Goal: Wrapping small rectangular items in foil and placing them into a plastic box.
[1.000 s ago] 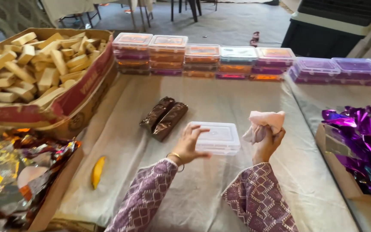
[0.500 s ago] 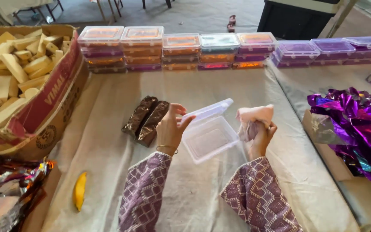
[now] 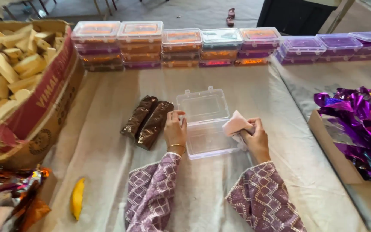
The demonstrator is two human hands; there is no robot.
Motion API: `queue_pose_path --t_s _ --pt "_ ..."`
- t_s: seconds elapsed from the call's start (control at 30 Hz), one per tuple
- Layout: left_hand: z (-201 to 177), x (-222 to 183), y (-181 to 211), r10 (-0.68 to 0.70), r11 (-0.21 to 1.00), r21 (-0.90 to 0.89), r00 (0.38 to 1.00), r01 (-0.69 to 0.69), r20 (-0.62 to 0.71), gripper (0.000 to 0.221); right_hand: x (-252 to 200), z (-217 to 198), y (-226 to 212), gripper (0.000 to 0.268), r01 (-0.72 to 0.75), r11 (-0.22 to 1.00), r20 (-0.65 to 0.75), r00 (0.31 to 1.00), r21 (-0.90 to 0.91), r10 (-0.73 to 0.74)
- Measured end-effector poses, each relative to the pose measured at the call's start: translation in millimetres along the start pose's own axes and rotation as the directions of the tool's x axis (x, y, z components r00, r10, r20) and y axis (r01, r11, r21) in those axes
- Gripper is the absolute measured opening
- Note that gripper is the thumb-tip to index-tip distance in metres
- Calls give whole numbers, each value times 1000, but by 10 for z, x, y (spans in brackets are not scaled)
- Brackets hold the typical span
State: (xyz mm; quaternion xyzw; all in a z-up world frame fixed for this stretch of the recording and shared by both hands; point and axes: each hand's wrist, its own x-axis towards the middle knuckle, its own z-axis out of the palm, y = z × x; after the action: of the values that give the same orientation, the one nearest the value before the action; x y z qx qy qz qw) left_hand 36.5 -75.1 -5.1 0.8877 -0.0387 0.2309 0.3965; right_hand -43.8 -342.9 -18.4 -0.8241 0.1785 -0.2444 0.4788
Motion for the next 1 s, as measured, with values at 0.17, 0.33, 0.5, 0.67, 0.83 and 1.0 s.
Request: queue_pose_path --t_s 0.17,0.33,0.5,0.67,0.83,1.0 --pt "67 46 -105 -134 972 -162 967 171 217 32 -126 -48 -214 31 134 972 -2 991 -195 -137" --pt "113 128 -359 258 966 -175 736 -189 626 89 -369 -105 -689 22 446 840 -41 876 -310 -480" --pt "-229 -253 -125 219 974 -105 714 -201 665 133 -539 -37 -806 24 609 677 78 764 -414 -640" --pt "-223 -595 -106 48 995 32 722 -96 691 154 -661 34 -944 31 674 635 246 735 -378 -632" --pt "-215 -571 -117 125 992 -63 787 -108 604 148 -488 170 -991 26 562 592 299 821 -578 -487" --pt "-113 -567 -148 171 982 -37 792 -186 586 144 -482 517 -1001 18 574 530 409 818 -624 -405"
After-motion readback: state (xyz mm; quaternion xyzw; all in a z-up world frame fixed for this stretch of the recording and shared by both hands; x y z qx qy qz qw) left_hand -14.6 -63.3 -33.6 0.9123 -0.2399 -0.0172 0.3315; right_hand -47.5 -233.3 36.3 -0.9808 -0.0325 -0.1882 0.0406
